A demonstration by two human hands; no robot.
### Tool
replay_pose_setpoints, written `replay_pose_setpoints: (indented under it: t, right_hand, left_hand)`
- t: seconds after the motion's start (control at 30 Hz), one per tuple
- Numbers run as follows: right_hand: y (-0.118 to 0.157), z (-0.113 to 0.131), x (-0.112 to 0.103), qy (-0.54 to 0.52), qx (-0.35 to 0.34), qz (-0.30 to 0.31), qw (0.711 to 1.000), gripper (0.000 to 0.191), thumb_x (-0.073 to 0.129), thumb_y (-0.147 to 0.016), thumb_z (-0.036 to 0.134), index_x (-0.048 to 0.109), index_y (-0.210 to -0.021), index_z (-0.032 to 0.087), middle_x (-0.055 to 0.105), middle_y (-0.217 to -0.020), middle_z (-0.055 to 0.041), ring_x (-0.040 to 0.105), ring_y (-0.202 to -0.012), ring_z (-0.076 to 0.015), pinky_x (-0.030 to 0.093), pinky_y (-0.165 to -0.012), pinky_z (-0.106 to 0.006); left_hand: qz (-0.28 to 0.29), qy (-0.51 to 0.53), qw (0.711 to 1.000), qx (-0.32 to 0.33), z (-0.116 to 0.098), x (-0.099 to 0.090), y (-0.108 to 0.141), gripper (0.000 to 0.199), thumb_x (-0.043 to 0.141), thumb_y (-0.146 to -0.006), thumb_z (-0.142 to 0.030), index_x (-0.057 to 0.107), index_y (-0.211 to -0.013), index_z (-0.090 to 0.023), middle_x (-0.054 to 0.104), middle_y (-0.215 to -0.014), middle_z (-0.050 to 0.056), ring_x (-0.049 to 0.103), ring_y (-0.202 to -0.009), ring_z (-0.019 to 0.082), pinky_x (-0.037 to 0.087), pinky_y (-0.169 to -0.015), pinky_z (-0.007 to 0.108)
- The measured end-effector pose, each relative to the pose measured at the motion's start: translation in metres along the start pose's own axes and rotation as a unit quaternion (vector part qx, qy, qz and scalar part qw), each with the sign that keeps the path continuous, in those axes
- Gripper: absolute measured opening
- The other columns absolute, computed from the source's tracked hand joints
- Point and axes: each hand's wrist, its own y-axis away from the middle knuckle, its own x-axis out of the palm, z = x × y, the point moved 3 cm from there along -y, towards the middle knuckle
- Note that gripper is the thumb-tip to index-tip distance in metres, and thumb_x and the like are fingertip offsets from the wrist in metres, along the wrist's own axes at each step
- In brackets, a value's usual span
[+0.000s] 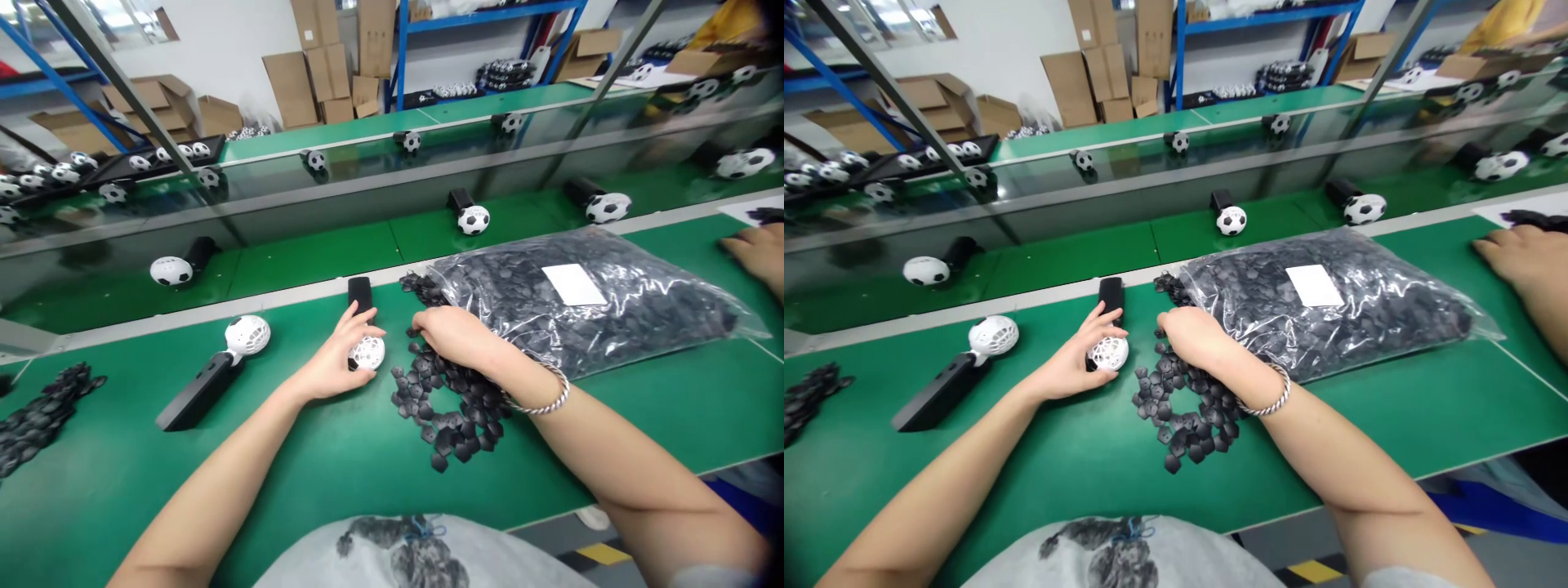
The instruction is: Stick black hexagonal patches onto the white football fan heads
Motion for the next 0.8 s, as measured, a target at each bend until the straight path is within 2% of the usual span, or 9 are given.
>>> replay_pose_setpoints:
  t: [0.07, 0.13, 0.27, 0.4, 0.5, 0.57, 0.7, 0.8]
  right_hand:
    - [-0.001, 0.002, -0.001, -0.041, -0.012, -0.018, 0.999, 0.027, 0.044, -0.082, 0.007, 0.064, -0.1, 0.014, 0.065, -0.096, -0.011, 0.06, -0.087, -0.0199, 0.043, -0.074, -0.026]
    - [-0.001, 0.005, -0.003, -0.108, -0.03, -0.034, 0.993, 0.024, 0.046, -0.082, 0.009, 0.065, -0.097, 0.015, 0.065, -0.097, -0.0094, 0.06, -0.089, -0.0185, 0.042, -0.078, -0.026]
    - [0.002, 0.014, -0.004, -0.27, -0.045, -0.045, 0.961, 0.013, 0.053, -0.082, 0.018, 0.065, -0.086, 0.018, 0.066, -0.078, -0.0012, 0.058, -0.069, -0.0128, 0.042, -0.066, -0.023]
    - [0.007, 0.026, -0.003, -0.365, -0.077, -0.07, 0.925, 0.006, 0.057, -0.079, 0.019, 0.063, -0.08, 0.017, 0.063, -0.075, 0.0002, 0.054, -0.066, -0.0103, 0.041, -0.063, -0.022]
    - [0.007, 0.033, 0.004, -0.423, -0.072, -0.044, 0.902, 0.004, 0.057, -0.078, 0.018, 0.059, -0.076, 0.015, 0.059, -0.067, 0.0019, 0.052, -0.06, -0.009, 0.04, -0.06, -0.021]
    - [0.006, 0.037, 0.008, -0.433, -0.083, -0.041, 0.897, 0.004, 0.057, -0.077, 0.017, 0.059, -0.074, 0.015, 0.058, -0.066, 0.0021, 0.051, -0.061, -0.0093, 0.04, -0.06, -0.021]
    - [0.003, 0.041, 0.013, -0.4, -0.109, -0.091, 0.905, 0.004, 0.059, -0.076, 0.015, 0.059, -0.071, 0.015, 0.056, -0.07, 0.0007, 0.05, -0.064, -0.0099, 0.039, -0.06, -0.022]
    - [0.0, 0.041, 0.018, -0.394, -0.106, -0.112, 0.906, 0.007, 0.06, -0.075, 0.014, 0.057, -0.069, 0.015, 0.052, -0.069, 0.0013, 0.048, -0.06, -0.0088, 0.039, -0.059, -0.022]
  left_hand:
    - [0.006, 0.008, 1.0, 0.005, 0.001, 0.0, 0.001, 0.055, 0.061, -0.067, -0.016, 0.044, -0.119, -0.021, 0.022, -0.146, 0.009, 0.001, -0.137, 0.028, 0.015, -0.109, 0.051]
    - [-0.004, 0.011, 1.0, -0.009, 0.002, -0.001, 0.002, 0.06, 0.061, -0.066, -0.016, 0.041, -0.122, -0.02, 0.017, -0.148, 0.01, 0.0, -0.137, 0.029, 0.014, -0.108, 0.053]
    - [-0.017, 0.012, 0.999, -0.047, 0.002, 0.001, 0.003, 0.061, 0.061, -0.064, -0.013, 0.041, -0.121, -0.018, 0.009, -0.149, 0.013, -0.003, -0.137, 0.032, 0.013, -0.108, 0.054]
    - [-0.019, 0.026, 0.997, -0.071, 0.003, 0.001, 0.002, 0.062, 0.062, -0.062, -0.013, 0.042, -0.12, -0.018, 0.008, -0.149, 0.013, 0.0, -0.136, 0.033, 0.013, -0.108, 0.053]
    - [-0.02, 0.034, 0.996, -0.075, 0.005, 0.001, 0.003, 0.062, 0.063, -0.062, -0.014, 0.042, -0.121, -0.019, 0.007, -0.149, 0.012, 0.001, -0.137, 0.032, 0.014, -0.108, 0.052]
    - [-0.022, 0.037, 0.997, -0.07, 0.006, 0.001, 0.003, 0.063, 0.066, -0.063, -0.018, 0.042, -0.121, -0.019, 0.007, -0.149, 0.012, 0.002, -0.137, 0.032, 0.014, -0.109, 0.051]
    - [-0.029, 0.053, 0.996, -0.068, 0.007, 0.002, 0.003, 0.061, 0.069, -0.065, -0.029, 0.044, -0.12, -0.02, 0.008, -0.149, 0.012, 0.002, -0.137, 0.032, 0.015, -0.108, 0.052]
    - [-0.03, 0.063, 0.995, -0.076, 0.005, 0.002, 0.002, 0.056, 0.067, -0.067, -0.03, 0.045, -0.118, -0.019, 0.009, -0.149, 0.012, 0.002, -0.137, 0.032, 0.014, -0.108, 0.052]
